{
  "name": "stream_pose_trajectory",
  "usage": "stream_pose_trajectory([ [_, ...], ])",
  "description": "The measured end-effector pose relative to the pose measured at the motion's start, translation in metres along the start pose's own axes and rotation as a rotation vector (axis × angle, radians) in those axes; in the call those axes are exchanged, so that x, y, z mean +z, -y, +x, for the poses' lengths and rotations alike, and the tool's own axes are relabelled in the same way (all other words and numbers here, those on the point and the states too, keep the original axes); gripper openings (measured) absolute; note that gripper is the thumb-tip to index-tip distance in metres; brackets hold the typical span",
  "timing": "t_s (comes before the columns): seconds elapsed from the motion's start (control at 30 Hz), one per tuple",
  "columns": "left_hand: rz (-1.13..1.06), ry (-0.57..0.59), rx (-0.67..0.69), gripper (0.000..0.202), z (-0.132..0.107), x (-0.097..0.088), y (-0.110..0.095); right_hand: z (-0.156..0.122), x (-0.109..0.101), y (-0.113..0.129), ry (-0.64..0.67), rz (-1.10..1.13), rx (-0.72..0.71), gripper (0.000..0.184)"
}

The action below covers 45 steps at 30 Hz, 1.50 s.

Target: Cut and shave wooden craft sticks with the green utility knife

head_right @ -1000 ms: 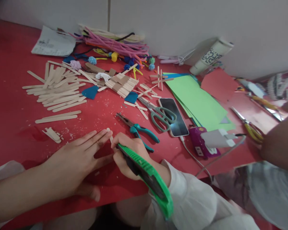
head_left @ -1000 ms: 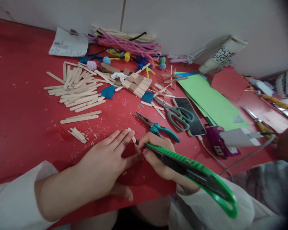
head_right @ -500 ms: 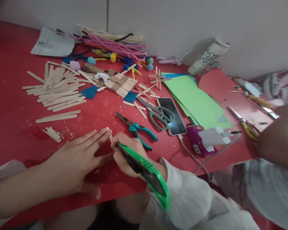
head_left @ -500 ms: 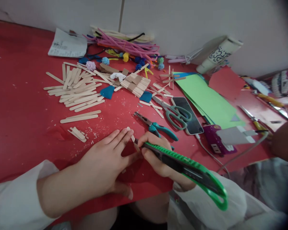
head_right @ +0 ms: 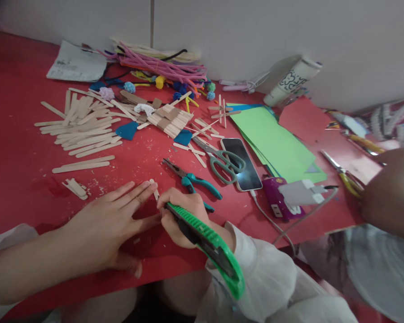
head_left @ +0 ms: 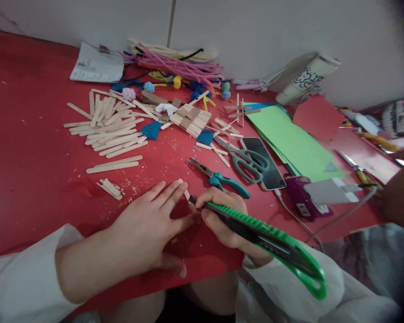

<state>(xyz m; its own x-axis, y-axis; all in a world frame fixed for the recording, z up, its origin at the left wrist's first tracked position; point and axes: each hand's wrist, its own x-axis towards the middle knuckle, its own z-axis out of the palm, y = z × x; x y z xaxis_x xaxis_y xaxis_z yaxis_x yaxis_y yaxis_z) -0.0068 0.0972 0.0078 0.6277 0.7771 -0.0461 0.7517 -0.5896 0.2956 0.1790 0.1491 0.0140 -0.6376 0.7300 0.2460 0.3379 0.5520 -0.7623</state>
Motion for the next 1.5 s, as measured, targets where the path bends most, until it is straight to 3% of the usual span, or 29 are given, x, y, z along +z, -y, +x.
stream_pose_trajectory([
  [0.17,-0.018,0.007,0.001,0.086,0.000,0.000,-0.001,0.005,0.000,-0.003,-0.026,0.162,0.219,0.014],
  [0.27,-0.017,-0.001,0.005,0.087,0.000,0.000,0.000,0.002,-0.004,0.003,-0.037,0.001,0.100,0.011],
  [0.33,-0.012,-0.011,0.007,0.088,-0.001,0.001,0.000,-0.002,-0.008,0.007,-0.176,-0.104,-0.085,0.010],
  [0.4,-0.010,-0.021,0.008,0.088,-0.001,0.001,0.000,-0.004,-0.010,0.009,-0.252,-0.114,-0.090,0.012],
  [0.5,-0.001,-0.016,0.007,0.087,-0.001,0.002,0.000,-0.003,-0.010,0.008,-0.164,-0.074,0.022,0.012],
  [0.77,-0.020,-0.004,0.008,0.088,-0.001,0.002,0.001,0.004,-0.005,0.009,-0.014,-0.060,0.051,0.007],
  [1.5,0.010,-0.024,0.016,0.088,-0.002,0.003,0.001,0.003,-0.003,0.011,0.028,0.008,0.092,0.009],
])
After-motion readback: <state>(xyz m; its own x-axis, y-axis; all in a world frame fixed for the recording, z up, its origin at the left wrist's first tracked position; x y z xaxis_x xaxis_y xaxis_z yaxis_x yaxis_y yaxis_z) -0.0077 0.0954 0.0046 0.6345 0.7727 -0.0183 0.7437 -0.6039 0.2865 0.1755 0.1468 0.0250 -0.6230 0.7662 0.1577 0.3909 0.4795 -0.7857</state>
